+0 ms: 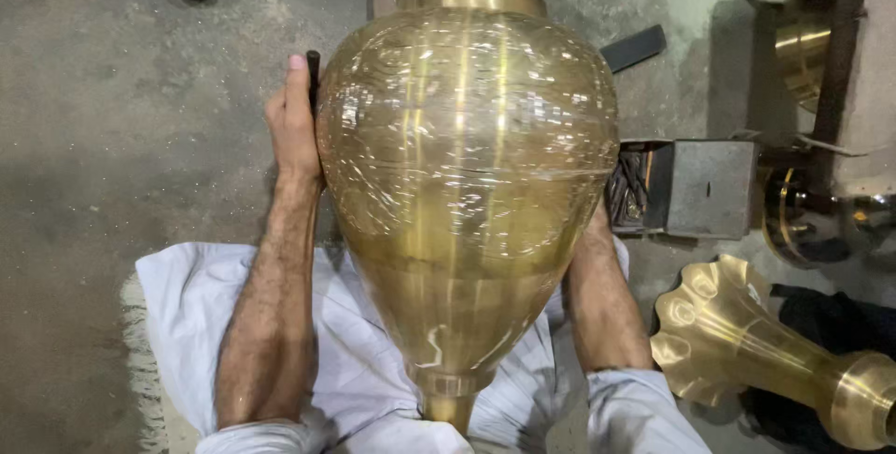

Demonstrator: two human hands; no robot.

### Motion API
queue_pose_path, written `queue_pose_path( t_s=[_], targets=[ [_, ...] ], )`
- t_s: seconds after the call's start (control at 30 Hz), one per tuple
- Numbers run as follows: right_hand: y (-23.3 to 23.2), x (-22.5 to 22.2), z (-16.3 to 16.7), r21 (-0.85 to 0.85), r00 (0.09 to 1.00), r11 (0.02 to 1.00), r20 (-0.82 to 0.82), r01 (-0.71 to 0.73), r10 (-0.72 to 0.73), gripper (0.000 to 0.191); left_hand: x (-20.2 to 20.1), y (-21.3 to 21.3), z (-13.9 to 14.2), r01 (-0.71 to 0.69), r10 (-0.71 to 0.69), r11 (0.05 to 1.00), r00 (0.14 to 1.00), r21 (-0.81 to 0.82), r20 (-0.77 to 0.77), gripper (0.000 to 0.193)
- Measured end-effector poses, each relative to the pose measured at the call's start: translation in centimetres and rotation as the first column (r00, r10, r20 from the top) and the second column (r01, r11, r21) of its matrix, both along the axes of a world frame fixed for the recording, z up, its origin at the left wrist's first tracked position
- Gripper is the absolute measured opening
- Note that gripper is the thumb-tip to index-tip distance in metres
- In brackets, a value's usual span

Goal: The person sits on the floor with a large engraved brass vase on their lap and decorates its surface by hand. They hold a small chisel against the brass with one hand and strike it with a wooden mallet held in the other hand, working pattern lines into the metal, and briefly reposition the vase partway through.

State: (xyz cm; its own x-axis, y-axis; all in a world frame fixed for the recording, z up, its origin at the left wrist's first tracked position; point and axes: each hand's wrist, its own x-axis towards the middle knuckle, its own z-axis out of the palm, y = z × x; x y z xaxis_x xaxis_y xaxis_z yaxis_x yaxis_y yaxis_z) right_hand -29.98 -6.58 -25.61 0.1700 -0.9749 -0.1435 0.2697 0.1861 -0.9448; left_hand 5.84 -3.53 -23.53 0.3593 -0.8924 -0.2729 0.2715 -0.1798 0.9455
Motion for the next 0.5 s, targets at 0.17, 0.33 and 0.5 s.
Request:
queue_pose_path(
  t_s=[0.17, 0.33, 0.5],
  targets=[
    [0.4, 2.4, -1.6, -0.029, 0.991, 1.000, -0.134, 0.011, -0.014, 0.053, -0.4, 0.4, -0.1, -0.041, 0.081, 0.988, 0.959, -0.151, 0.271, 0.050],
    [0.9, 3.8, 0.2, -0.054, 0.978, 0.999, -0.210, -0.004, -0.007, 0.045, -1.4, 1.0, 2.9, -0.075, 0.121, 0.991, 0.864, -0.113, 0.489, 0.048],
    [1.2, 4.9, 1.5, -0.080, 0.957, 0.997, -0.291, -0.006, -0.017, 0.037, -2.1, 1.1, 5.0, -0.056, 0.108, 0.994, 0.744, -0.099, 0.659, 0.046]
  ],
)
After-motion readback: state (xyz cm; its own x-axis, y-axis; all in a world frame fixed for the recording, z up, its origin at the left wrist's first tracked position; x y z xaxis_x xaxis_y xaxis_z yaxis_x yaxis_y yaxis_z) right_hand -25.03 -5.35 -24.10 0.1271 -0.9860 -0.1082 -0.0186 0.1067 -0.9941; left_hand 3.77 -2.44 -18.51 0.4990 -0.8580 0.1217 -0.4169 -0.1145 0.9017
